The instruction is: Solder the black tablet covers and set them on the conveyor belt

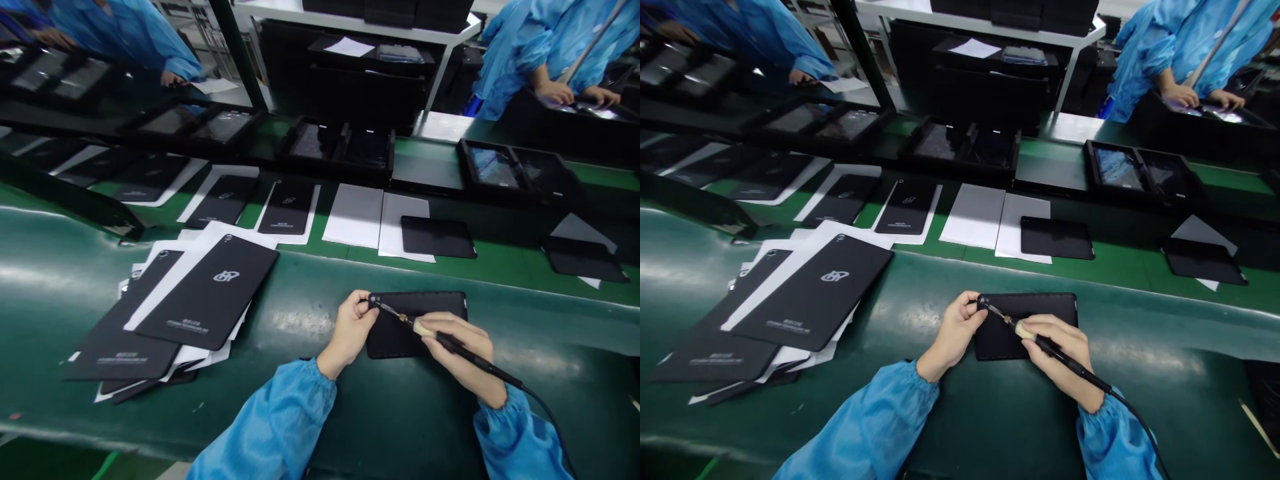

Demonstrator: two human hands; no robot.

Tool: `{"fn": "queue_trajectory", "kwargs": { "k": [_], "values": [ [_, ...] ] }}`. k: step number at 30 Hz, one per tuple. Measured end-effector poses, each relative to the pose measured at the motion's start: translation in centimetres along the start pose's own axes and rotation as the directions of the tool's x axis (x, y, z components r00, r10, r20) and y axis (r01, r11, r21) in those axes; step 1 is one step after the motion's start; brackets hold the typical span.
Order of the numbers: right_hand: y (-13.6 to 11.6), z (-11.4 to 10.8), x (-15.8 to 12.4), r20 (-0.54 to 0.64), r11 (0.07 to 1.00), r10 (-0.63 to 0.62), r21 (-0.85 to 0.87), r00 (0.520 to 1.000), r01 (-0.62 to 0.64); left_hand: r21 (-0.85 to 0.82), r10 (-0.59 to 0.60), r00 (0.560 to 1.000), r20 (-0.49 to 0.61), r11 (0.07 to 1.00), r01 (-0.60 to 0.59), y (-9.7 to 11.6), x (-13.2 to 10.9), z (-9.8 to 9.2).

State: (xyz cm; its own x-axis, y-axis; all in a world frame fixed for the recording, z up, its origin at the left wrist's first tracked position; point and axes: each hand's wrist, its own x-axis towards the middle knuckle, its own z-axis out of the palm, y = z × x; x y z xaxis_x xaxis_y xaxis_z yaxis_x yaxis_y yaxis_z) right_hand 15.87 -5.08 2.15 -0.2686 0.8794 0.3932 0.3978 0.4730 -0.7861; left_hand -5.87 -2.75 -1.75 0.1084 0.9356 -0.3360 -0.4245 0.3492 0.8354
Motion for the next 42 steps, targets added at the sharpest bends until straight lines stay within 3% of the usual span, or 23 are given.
{"fn": "queue_trajectory", "kwargs": {
  "k": [11,34,42],
  "values": [
    [-0.2,0.3,0.7,0.040,0.999,0.007,0.040,0.999,-0.008,-0.019,0.004,1.000,-0.008,1.000,-0.004,0.1,0.0,0.1],
    [-0.9,-1.2,3.3,0.109,1.000,-0.015,0.001,0.994,0.015,-0.029,0.000,1.000,-0.014,1.000,-0.001,0.2,-0.1,0.1],
    [-0.3,-1.8,4.3,0.220,1.000,0.008,0.022,0.975,-0.013,-0.009,-0.005,1.000,-0.007,1.000,0.005,-0.2,0.0,-0.2]
  ]
}}
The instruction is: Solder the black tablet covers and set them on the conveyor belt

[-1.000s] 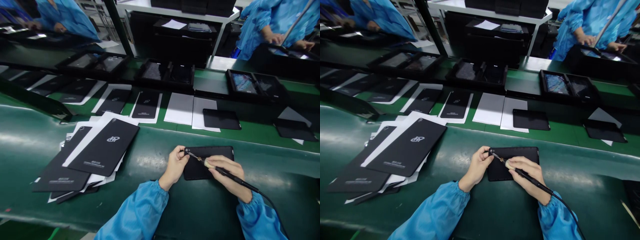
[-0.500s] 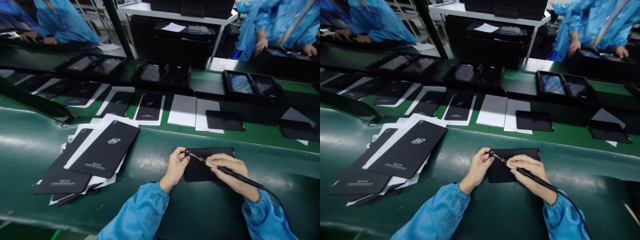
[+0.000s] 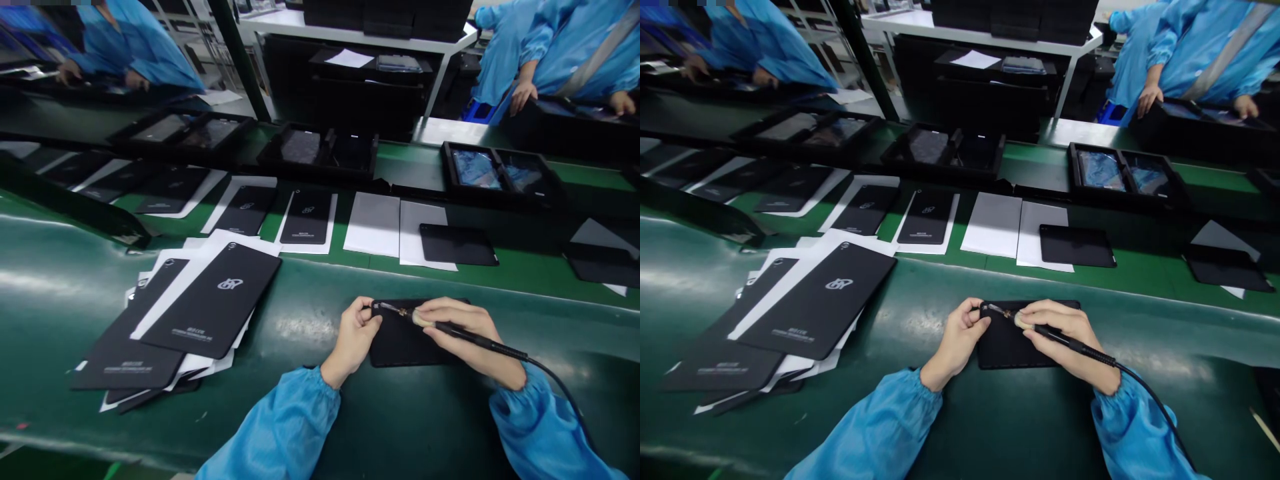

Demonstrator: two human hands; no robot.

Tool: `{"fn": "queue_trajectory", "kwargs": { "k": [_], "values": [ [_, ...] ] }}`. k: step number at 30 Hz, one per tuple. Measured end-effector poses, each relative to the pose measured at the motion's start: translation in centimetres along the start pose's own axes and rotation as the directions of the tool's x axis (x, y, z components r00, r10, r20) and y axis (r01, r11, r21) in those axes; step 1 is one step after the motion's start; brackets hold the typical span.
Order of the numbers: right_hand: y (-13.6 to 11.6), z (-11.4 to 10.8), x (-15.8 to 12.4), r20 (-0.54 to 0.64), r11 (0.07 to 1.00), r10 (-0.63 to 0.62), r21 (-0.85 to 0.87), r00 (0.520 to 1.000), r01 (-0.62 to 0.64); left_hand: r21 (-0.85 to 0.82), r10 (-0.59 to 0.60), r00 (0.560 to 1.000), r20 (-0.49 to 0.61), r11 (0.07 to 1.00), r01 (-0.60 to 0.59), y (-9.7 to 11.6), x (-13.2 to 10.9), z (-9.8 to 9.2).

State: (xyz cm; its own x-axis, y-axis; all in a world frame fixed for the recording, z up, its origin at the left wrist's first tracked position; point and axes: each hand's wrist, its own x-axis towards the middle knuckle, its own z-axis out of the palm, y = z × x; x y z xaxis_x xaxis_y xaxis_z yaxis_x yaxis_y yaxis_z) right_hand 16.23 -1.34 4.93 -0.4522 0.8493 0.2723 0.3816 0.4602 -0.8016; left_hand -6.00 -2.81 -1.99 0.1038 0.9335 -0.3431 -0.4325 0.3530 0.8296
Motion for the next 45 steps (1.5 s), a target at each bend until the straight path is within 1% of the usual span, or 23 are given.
{"fn": "queue_trajectory", "kwargs": {
  "k": [4,6,10,13,19,28,30,31,33,35,37,41,45],
  "values": [
    [0.0,-0.2,0.1,0.011,1.000,0.006,0.018,1.000,-0.006,0.013,0.002,1.000,0.004,1.000,-0.002,0.1,-0.1,0.1],
    [-0.1,-0.1,-0.2,-0.016,1.000,-0.002,0.020,1.000,0.002,0.011,-0.002,1.000,0.002,1.000,0.002,0.2,-0.1,0.2],
    [-0.2,0.4,-1.0,-0.107,1.000,0.000,0.000,0.994,0.000,-0.004,-0.012,1.000,0.004,1.000,0.012,0.4,-0.2,0.4],
    [-0.3,0.8,-1.3,-0.130,1.000,0.007,-0.005,0.992,-0.008,-0.001,-0.007,1.000,0.009,1.000,0.007,0.4,-0.2,0.4],
    [-0.3,1.3,-0.9,-0.104,1.000,-0.006,0.023,0.995,0.008,0.019,0.003,1.000,0.003,1.000,-0.003,0.1,-0.1,0.2],
    [-0.2,1.7,-0.9,-0.110,1.000,-0.013,0.025,0.994,0.016,0.020,0.008,1.000,-0.007,1.000,-0.008,0.4,-0.1,0.3],
    [-0.1,1.8,-1.4,-0.148,1.000,-0.023,-0.001,0.989,0.023,0.014,0.007,1.000,-0.008,1.000,-0.007,0.3,-0.1,0.3],
    [0.0,1.9,-1.8,-0.191,1.000,-0.025,-0.022,0.981,0.022,0.011,0.004,1.000,-0.010,1.000,-0.004,0.3,-0.1,0.2],
    [0.1,2.2,-2.5,-0.300,0.997,-0.021,-0.077,0.954,-0.003,0.004,-0.005,1.000,-0.014,1.000,0.005,0.2,-0.1,0.2],
    [0.1,2.7,-3.1,-0.378,0.991,-0.020,-0.128,0.926,-0.031,0.001,-0.011,1.000,-0.017,1.000,0.011,0.2,-0.1,0.3],
    [-0.2,3.3,-3.4,-0.397,0.987,-0.040,-0.160,0.917,-0.026,0.000,-0.008,1.000,-0.019,1.000,0.008,0.1,-0.1,0.3],
    [-0.8,4.4,-3.3,-0.407,0.985,-0.109,-0.164,0.907,0.044,0.000,-0.014,1.000,-0.016,1.000,0.014,0.1,-0.1,0.3],
    [-0.7,4.9,-3.3,-0.404,0.986,-0.121,-0.152,0.907,0.064,0.003,-0.015,1.000,-0.015,1.000,0.015,0.1,0.0,0.3]
  ]
}}
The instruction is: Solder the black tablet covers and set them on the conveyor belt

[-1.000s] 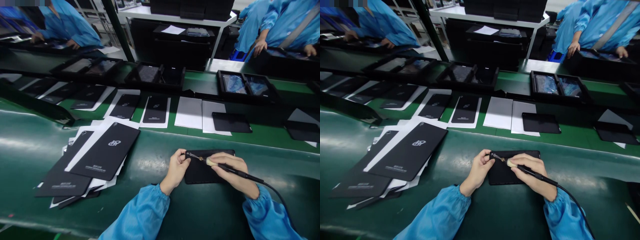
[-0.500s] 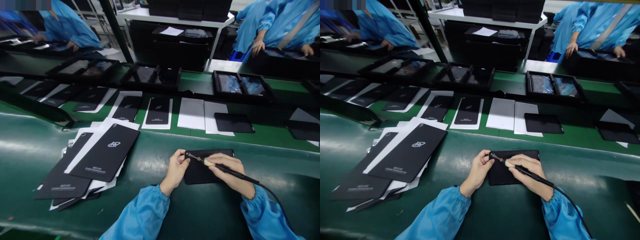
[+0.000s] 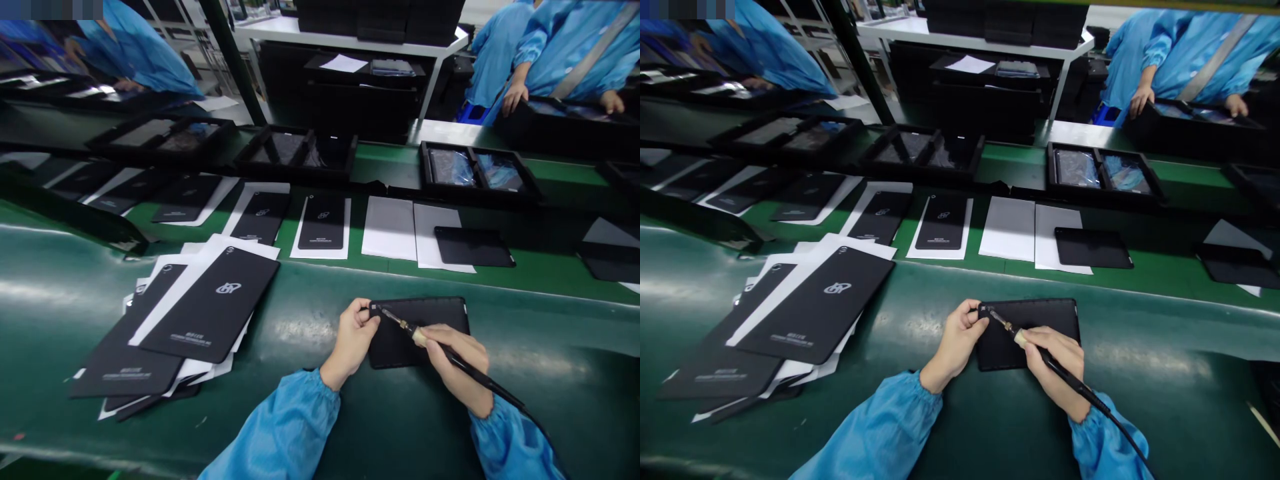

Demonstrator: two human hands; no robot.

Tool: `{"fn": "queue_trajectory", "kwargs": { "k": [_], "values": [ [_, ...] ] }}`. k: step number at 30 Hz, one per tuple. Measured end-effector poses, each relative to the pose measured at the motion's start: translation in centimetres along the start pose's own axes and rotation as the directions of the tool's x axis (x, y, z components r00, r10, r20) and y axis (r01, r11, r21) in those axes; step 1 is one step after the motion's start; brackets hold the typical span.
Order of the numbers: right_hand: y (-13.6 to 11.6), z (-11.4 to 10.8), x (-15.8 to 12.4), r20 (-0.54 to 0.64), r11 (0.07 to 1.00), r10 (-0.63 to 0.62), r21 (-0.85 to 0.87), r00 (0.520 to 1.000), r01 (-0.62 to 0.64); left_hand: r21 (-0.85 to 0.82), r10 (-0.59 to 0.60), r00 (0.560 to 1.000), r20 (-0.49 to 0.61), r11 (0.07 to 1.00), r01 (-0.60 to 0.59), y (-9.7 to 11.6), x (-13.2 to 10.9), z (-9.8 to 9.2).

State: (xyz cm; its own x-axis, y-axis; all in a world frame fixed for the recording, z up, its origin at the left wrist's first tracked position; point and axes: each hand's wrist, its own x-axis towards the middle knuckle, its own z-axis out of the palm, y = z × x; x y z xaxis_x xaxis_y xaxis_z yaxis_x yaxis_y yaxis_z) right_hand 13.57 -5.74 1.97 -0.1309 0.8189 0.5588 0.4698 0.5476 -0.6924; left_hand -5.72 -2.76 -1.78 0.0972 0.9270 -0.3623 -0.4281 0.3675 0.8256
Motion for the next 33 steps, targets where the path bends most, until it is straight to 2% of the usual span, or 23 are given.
{"fn": "queue_trajectory", "kwargs": {
  "k": [10,18,22,24,25,27,29,33],
  "values": [
    [0.8,0.5,-1.1,0.028,1.000,0.014,0.009,1.000,-0.014,0.014,0.008,1.000,-0.015,1.000,-0.007,0.4,-0.1,0.1],
    [1.5,1.4,-2.3,-0.007,1.000,-0.011,-0.006,1.000,0.011,0.013,0.012,1.000,-0.016,1.000,-0.012,0.3,-0.1,0.1],
    [1.3,1.1,-2.2,0.000,1.000,-0.018,0.018,1.000,0.018,0.016,0.005,0.999,-0.031,1.000,-0.005,0.4,-0.2,0.2],
    [1.4,0.5,-2.1,-0.046,0.999,0.039,0.036,0.998,-0.038,0.007,0.004,0.999,-0.035,1.000,-0.004,0.5,-0.2,0.3],
    [1.6,0.1,-2.0,-0.114,0.996,0.079,0.045,0.990,-0.075,-0.001,0.004,0.999,-0.037,1.000,-0.004,0.5,-0.2,0.3],
    [2.4,-0.6,-1.6,-0.317,0.988,0.151,0.065,0.936,-0.137,-0.009,0.002,0.999,-0.041,1.000,-0.003,0.5,-0.1,0.3],
    [3.3,-1.3,-1.1,-0.502,0.981,0.191,0.072,0.843,-0.179,-0.007,-0.002,0.999,-0.047,1.000,0.001,0.5,-0.1,0.3],
    [5.2,-2.3,0.0,-0.679,0.968,0.237,0.107,0.695,-0.225,-0.006,-0.016,0.998,-0.060,1.000,0.015,0.9,0.5,0.3]
  ]
}}
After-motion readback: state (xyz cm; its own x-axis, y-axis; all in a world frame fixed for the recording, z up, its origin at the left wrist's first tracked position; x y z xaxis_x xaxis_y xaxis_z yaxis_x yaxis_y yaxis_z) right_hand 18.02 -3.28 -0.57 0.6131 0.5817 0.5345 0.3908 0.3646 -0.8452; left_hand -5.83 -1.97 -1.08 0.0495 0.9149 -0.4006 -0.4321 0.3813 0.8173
